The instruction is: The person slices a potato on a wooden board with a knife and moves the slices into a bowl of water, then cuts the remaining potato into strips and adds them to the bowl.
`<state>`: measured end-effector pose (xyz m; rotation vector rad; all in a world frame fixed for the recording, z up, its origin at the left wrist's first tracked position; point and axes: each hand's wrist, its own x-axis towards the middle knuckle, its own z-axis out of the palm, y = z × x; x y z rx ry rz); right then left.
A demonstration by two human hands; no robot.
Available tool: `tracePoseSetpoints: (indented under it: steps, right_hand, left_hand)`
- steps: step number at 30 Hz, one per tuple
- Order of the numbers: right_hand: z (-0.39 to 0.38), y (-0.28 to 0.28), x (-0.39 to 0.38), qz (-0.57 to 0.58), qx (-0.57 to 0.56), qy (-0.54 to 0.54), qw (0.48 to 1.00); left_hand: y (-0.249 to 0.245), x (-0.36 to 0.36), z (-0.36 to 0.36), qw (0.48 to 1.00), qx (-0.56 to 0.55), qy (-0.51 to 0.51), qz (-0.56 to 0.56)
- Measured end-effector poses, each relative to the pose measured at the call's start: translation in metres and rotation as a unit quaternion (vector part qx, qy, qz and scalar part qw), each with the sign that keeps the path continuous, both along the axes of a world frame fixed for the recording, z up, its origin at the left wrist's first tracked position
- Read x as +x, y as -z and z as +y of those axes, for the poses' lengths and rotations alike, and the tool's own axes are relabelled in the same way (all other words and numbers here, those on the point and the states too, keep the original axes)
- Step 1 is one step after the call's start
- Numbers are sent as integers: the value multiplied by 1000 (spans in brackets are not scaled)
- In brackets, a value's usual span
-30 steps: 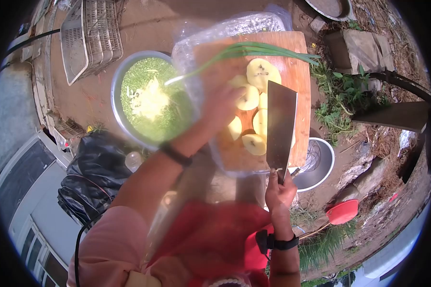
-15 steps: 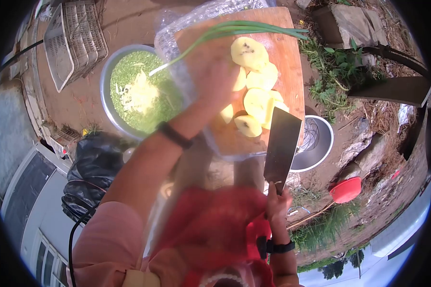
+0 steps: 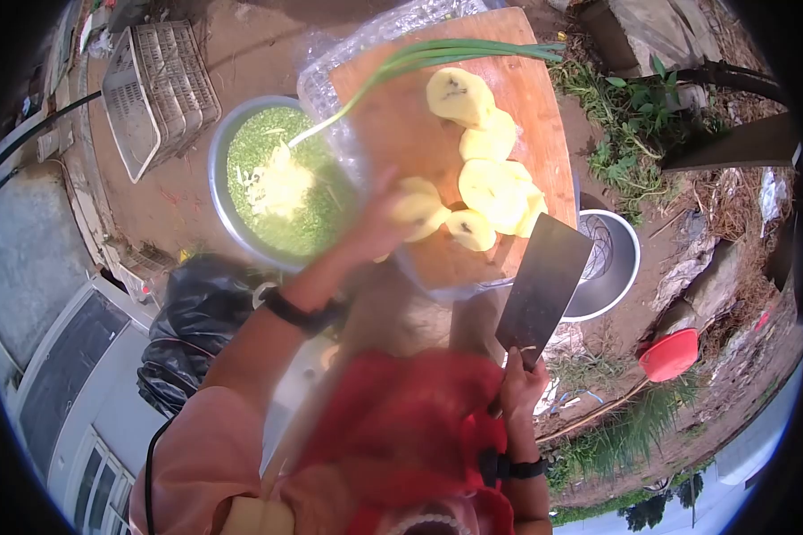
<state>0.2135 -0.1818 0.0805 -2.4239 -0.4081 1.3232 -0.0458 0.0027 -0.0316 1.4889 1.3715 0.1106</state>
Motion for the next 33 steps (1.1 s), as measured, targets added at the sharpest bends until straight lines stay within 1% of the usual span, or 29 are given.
tracePoseSetpoints:
  steps: [2,3,6,9,11,12,13,15,18,21,23,24,25,27,28,29,31,32,33]
  right_hand:
    - [-1,-1,3,16,-28,-3,999]
    - [-2,1,4,24,-19,10,999]
    - [-14,0,5,48,-10,50,998]
    - [-20,7,7,65,9,73,995]
    - [-20,6,7,42,26,82,995]
    - [-21,4,11,54,16,81,995]
    - [-18,0,11,37,-2,81,996]
    - [-27,-1,16,26,11,101,994]
    - [-36,-6,25,-2,44,124,991]
    - [-45,-16,42,26,11,191,981]
    - [-69,-11,52,53,-52,279,957]
    - [-63,-20,61,66,-58,273,958]
    - [-69,-17,61,37,5,274,961]
    - [-78,-18,72,37,-21,295,955]
    - [-77,-18,74,27,-21,309,951]
    - [-77,-20,78,12,-23,322,946]
    - [-109,-2,86,-26,4,294,955]
    - [-105,-6,89,-11,-16,326,945]
    - [-106,-7,90,-7,-21,329,944]
  left_hand:
    - [25,8,-11,997,62,-45,32]
    - [25,17,-8,993,90,-68,45]
    - [22,34,0,979,-50,-198,-10]
    - [26,31,8,992,-61,-101,51]
    - [0,39,23,975,-166,-151,5]
    - [2,36,20,961,-205,-182,-11]
    - [5,30,17,945,-243,-215,-24]
    - [20,9,-1,951,-213,-222,-21]
    - [9,-4,-20,883,-302,-348,-91]
    - [-38,26,-34,852,-348,-361,-149]
    - [-60,74,-59,826,-395,-363,-172]
    - [-50,91,-81,824,-426,-330,-174]
    - [-45,126,-97,807,-451,-336,-179]
    - [-22,186,-130,815,-498,-280,-99]
    - [-15,217,-144,820,-487,-282,-104]
    - [20,238,-174,796,-510,-267,-185]
    - [32,293,-191,813,-491,-304,-78]
    - [27,307,-189,817,-489,-305,-24]
    - [21,315,-188,817,-488,-307,31]
